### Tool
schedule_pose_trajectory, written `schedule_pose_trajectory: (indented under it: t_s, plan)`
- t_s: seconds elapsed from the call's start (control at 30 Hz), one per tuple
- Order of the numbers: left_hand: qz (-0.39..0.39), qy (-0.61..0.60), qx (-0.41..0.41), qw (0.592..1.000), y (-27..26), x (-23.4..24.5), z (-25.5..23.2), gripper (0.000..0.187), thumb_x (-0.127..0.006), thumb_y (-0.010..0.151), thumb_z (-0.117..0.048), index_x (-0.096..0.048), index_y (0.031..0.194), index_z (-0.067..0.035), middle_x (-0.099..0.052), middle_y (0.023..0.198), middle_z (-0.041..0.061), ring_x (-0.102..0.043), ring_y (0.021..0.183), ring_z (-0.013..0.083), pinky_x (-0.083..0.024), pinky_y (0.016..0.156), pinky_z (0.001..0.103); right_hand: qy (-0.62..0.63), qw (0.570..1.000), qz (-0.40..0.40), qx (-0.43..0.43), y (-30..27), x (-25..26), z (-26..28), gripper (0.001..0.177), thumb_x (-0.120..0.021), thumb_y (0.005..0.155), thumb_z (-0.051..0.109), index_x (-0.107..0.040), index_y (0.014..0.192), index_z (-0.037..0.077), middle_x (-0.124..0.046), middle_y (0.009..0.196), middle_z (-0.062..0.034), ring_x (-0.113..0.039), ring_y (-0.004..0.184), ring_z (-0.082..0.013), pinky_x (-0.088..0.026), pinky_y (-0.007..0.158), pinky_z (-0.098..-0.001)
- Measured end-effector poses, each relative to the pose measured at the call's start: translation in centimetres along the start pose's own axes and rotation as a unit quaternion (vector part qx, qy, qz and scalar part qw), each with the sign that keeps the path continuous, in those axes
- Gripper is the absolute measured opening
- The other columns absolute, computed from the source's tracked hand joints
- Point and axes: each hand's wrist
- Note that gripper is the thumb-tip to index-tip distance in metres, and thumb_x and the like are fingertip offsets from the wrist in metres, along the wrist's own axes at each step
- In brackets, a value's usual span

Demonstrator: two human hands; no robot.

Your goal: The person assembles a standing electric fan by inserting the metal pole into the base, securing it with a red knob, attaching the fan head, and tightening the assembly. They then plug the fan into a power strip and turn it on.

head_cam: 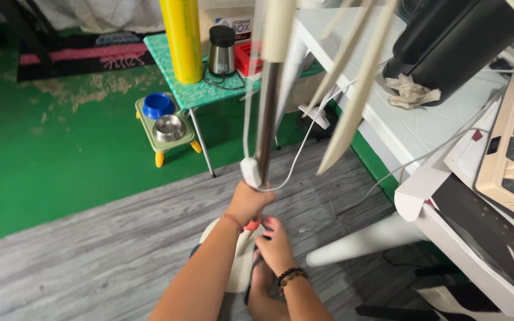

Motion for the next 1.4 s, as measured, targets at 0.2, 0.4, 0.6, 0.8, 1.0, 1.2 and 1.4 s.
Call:
schedule_pose_trajectory:
  t_s: [0.2, 0.4, 0.6, 0.8, 1.0, 1.2, 1.4]
  plan:
    - [-0.027, -0.023, -0.125, 0.991, 2.7, 0.3, -4.8, 0.017, -0.075, 0.07, -0.006, -0.067, 0.085, -0.006, -0.063, 0.071, -0.001, -0.059, 0.06, 0.0102, -0.047, 0.05, 0.028, 0.061, 0.992, 0.11, 0.021, 3.3, -1.6, 2.3, 0.061, -0.078, 0.078, 0.009, -0.058, 0.135, 0.004, -0.067, 0.136, -0.0076, -0.063, 0.125, -0.0178, -0.049, 0.106, -0.0317]
    - [-0.028, -0.01, -0.126, 0.992, 1.7, 3.8, -6.9, 0.015, -0.074, 0.07, -0.003, -0.063, 0.079, -0.006, -0.06, 0.068, -0.001, -0.056, 0.056, 0.0108, -0.045, 0.045, 0.028, -0.059, 0.992, 0.1, -0.054, 3.4, -1.3, 6.6, 0.043, -0.078, 0.075, 0.011, -0.07, 0.117, 0.009, -0.074, 0.12, -0.0095, -0.069, 0.115, -0.0208, -0.052, 0.101, -0.0315]
    - [-0.092, 0.024, -0.066, 0.993, -1.7, 5.6, -3.1, 0.013, -0.073, 0.07, 0.0, -0.061, 0.074, -0.003, -0.057, 0.066, 0.001, -0.054, 0.056, 0.0119, -0.043, 0.048, 0.03, -0.242, 0.953, 0.069, 0.172, 2.2, 0.7, 6.4, 0.027, -0.08, 0.076, 0.017, -0.076, 0.103, 0.013, -0.076, 0.114, -0.0089, -0.063, 0.117, -0.029, -0.05, 0.103, -0.038]
    - [-0.114, -0.013, -0.024, 0.993, -3.1, 5.9, -1.9, 0.016, -0.072, 0.068, 0.001, -0.06, 0.071, -0.008, -0.059, 0.064, -0.001, -0.055, 0.055, 0.0104, -0.045, 0.05, 0.029, 0.013, 0.999, -0.014, 0.035, 1.5, 2.3, 8.4, 0.055, -0.082, 0.07, 0.017, -0.058, 0.119, 0.014, -0.066, 0.119, -0.0086, -0.065, 0.116, -0.0285, -0.055, 0.092, -0.0409]
    - [-0.096, -0.031, -0.035, 0.994, -3.0, 5.3, -2.6, 0.015, -0.071, 0.07, 0.002, -0.059, 0.066, -0.006, -0.057, 0.062, 0.0, -0.053, 0.055, 0.0106, -0.043, 0.05, 0.03, -0.262, 0.962, 0.08, 0.009, 1.0, 1.3, 9.0, 0.045, -0.084, 0.079, 0.03, -0.069, 0.114, 0.007, -0.07, 0.125, -0.0134, -0.068, 0.12, -0.0309, -0.054, 0.1, -0.039]
    - [-0.082, -0.049, -0.039, 0.995, -2.5, 4.7, -4.3, 0.015, -0.071, 0.07, 0.003, -0.059, 0.067, -0.006, -0.057, 0.061, 0.0, -0.052, 0.056, 0.0103, -0.042, 0.051, 0.029, 0.045, 0.984, 0.094, 0.147, 1.6, 2.9, 6.5, 0.085, -0.087, 0.065, 0.009, -0.048, 0.14, 0.006, -0.052, 0.141, -0.0128, -0.046, 0.135, -0.0312, -0.039, 0.104, -0.043]
    - [-0.054, -0.073, -0.066, 0.994, -1.7, 2.4, -4.7, 0.017, -0.072, 0.068, 0.005, -0.059, 0.067, -0.006, -0.057, 0.063, -0.001, -0.054, 0.058, 0.0102, -0.044, 0.054, 0.028, -0.139, 0.985, -0.085, -0.05, -0.5, -1.8, 6.9, 0.058, -0.093, 0.072, 0.025, -0.06, 0.115, 0.005, -0.06, 0.118, -0.0077, -0.065, 0.104, -0.0269, -0.054, 0.089, -0.039]
Point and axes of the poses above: each hand's wrist, its own y-axis towards the middle knuckle, its own x-axis out of the back of the hand, z = x × y
